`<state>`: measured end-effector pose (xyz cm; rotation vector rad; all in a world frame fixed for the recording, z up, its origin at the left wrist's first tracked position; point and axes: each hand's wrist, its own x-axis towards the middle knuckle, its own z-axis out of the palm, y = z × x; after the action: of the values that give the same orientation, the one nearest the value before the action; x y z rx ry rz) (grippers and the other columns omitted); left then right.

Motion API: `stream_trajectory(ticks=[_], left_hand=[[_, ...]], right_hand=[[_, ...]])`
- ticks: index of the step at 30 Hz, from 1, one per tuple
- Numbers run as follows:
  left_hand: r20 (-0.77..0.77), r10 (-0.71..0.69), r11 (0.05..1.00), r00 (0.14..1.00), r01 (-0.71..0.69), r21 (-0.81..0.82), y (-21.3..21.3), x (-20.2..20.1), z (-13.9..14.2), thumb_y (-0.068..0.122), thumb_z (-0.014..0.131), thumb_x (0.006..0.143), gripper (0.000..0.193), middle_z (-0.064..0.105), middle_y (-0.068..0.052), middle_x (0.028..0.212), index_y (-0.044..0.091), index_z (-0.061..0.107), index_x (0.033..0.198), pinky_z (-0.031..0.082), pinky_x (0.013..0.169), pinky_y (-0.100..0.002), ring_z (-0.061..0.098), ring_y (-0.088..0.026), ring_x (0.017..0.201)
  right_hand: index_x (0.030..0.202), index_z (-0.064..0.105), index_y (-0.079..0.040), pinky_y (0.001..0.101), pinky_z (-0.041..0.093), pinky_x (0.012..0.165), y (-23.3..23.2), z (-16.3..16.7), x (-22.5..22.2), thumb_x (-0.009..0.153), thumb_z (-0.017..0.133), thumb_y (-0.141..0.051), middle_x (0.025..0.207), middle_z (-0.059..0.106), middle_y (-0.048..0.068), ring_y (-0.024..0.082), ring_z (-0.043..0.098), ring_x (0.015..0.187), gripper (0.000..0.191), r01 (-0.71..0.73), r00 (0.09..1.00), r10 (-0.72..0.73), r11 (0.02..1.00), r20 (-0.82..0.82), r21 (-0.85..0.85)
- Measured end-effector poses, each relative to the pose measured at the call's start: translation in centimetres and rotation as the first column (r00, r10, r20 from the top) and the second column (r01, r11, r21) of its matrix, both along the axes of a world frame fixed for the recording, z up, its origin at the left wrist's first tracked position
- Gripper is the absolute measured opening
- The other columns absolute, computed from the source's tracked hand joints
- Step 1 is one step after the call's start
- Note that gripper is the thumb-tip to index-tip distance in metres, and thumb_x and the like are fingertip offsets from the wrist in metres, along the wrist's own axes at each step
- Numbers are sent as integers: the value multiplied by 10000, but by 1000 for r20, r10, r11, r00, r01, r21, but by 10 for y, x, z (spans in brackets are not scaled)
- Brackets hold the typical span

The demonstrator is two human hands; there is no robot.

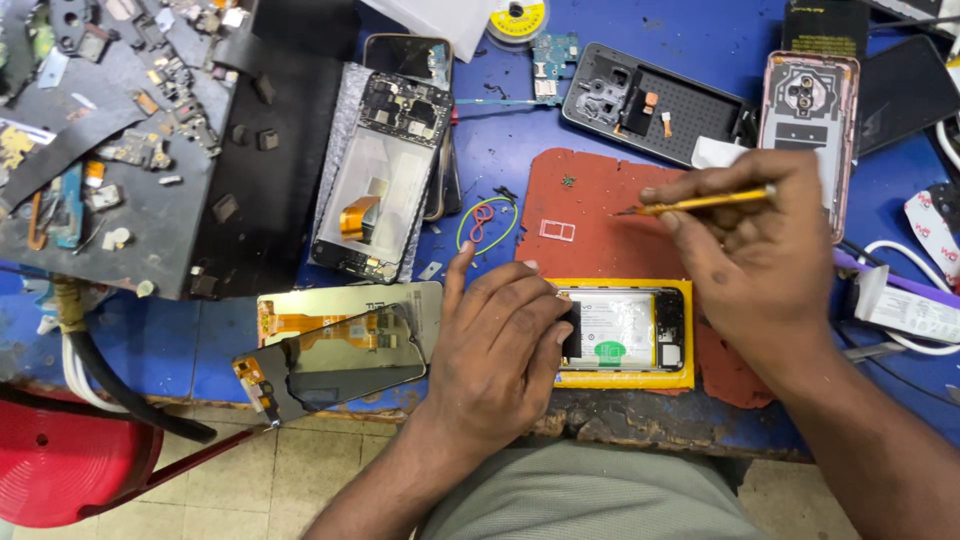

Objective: The person handles a disassembled smartphone, removes a protective film from the screen, and uses a screwdriver to remove screws from the back of the device. They then wipe the interior with a tissue and place the back cover onto the phone.

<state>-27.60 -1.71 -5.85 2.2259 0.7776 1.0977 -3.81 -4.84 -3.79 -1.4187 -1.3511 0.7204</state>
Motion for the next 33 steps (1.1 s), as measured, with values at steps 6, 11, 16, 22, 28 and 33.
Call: stream_trajectory(ticks=[6, 11, 16, 22, 28, 33], left_hand=[[54, 53, 999, 997, -53, 4, 2, -2, -1, 88, 774, 932, 210, 653, -71, 1121, 62, 670, 1112, 305, 1240, -575, 630, -271, 1175], [36, -36, 999, 999, 36, 10, 2, -7, -1, 133, 809, 922, 249, 661, -30, 1118, 82, 687, 1133, 279, 1261, -618, 623, -260, 1189], [10, -57, 998, 998, 57, 18, 1, -7, -2, 125, 819, 897, 181, 671, -19, 1084, 103, 713, 1043, 283, 1253, -632, 610, -275, 1201], [5, -51, 999, 999, 50, 16, 1, -4, -5, 125, 824, 897, 147, 682, -19, 1034, 100, 720, 999, 265, 1262, -636, 614, -259, 1188], [-10, -43, 999, 999, 43, 16, 1, -4, -7, 114, 811, 907, 121, 686, -21, 1025, 93, 728, 993, 260, 1268, -630, 617, -254, 1189], [-19, -59, 998, 998, 60, 10, 1, -5, -5, 105, 810, 896, 132, 687, -21, 1043, 99, 729, 1000, 260, 1262, -627, 614, -265, 1199]], right_hand=[[1235, 345, -39, 427, 642, 1039, -33, 18, -11, 970, 602, 174, 1075, 632, 193, 278, 729, 1082, 426, 29, 985, -39, 998, -169, -61], [1243, 364, -52, 402, 628, 989, -46, 11, -20, 949, 631, 143, 1037, 674, 225, 291, 735, 1073, 443, -15, 955, -17, 994, -295, -107], [1218, 364, -50, 385, 634, 933, -51, 5, -21, 931, 630, 131, 1070, 687, 235, 304, 745, 1075, 431, -32, 953, -9, 991, -302, -129], [1207, 346, -50, 395, 658, 951, -56, 8, -29, 926, 629, 123, 1106, 668, 232, 309, 744, 1095, 435, -18, 971, -1, 997, -238, -77], [1156, 361, -42, 359, 669, 908, -58, 12, -34, 913, 682, 64, 1052, 706, 222, 284, 769, 1038, 416, -55, 997, 54, 998, 46, 5], [1048, 405, -43, 329, 658, 757, -60, 10, -35, 817, 792, 15, 907, 773, 198, 258, 805, 874, 454, 2, 928, -9, 1000, 372, 20]])
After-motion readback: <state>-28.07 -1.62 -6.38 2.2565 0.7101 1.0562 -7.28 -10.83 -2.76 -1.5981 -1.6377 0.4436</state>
